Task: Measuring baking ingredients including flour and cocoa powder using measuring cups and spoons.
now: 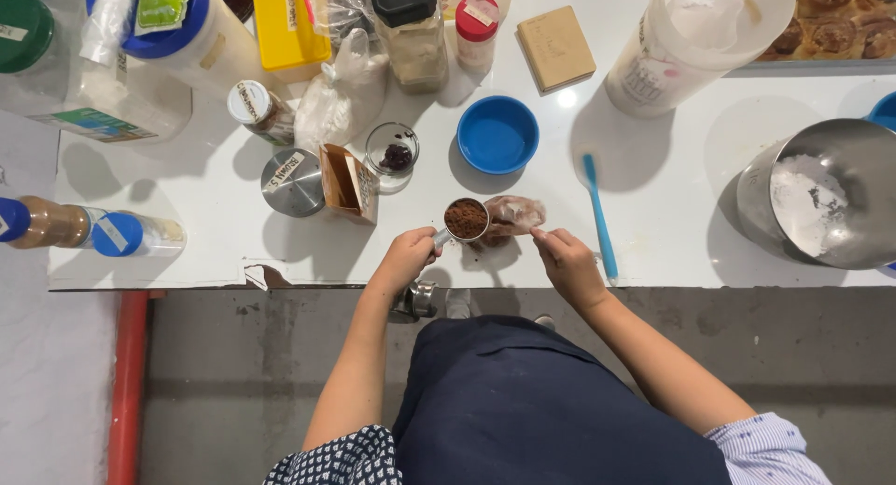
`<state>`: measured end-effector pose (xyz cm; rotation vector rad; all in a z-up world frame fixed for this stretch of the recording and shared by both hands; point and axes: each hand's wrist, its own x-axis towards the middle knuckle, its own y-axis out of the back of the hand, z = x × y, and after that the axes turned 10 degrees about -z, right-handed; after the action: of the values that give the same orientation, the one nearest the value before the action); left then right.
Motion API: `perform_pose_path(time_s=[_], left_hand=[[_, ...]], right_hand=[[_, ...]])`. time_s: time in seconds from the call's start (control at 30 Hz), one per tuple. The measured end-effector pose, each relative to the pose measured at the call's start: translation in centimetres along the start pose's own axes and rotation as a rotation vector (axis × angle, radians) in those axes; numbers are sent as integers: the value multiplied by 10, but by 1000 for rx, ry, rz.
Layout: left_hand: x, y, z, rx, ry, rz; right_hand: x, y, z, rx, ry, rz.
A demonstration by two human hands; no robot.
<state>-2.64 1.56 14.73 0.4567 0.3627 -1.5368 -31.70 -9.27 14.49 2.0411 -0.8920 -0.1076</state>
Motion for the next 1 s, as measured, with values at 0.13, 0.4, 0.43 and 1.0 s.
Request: perform_pose_path(time_s=[0.13,0.4,0.43,1.0], left_hand=[[5,-3,-7,-14,-15,-10],[29,-29,-3,20,-11,-144],[35,-32,-4,21,-13,-149],[34,-22,-26,68,41,-151]], right_hand=[[-4,11,-14,46,-94,19],[-16,55,-28,300,-364,137],[-17,62,-32,298,-366,140],[-22,59,-29,521,-564,233]])
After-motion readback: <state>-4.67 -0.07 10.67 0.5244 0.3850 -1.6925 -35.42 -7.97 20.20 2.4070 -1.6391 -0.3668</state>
